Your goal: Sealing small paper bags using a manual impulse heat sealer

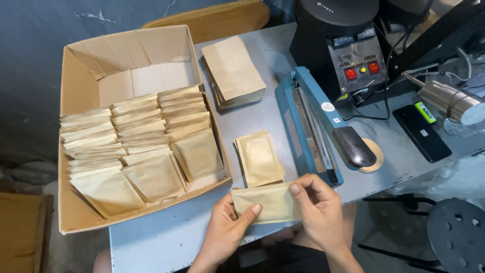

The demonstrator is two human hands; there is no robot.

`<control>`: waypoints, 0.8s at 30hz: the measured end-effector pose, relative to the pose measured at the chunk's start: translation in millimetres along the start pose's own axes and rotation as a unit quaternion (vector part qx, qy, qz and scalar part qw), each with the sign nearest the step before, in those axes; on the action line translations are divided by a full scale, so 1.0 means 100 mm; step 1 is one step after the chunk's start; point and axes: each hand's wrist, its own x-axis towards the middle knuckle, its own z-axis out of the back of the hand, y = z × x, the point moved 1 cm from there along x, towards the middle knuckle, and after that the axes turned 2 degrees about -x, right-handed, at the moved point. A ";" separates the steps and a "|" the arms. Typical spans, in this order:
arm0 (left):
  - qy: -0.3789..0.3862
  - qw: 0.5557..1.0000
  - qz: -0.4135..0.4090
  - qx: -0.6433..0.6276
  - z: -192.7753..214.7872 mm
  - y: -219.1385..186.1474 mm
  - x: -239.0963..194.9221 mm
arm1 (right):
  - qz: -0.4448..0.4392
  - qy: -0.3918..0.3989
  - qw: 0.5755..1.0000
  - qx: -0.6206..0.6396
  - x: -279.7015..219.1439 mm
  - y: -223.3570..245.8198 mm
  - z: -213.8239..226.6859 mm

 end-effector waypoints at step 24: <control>0.093 0.716 -0.526 0.449 -0.22 -0.44 -0.28 | -0.023 -0.028 0.967 0.252 -0.18 -0.22 0.10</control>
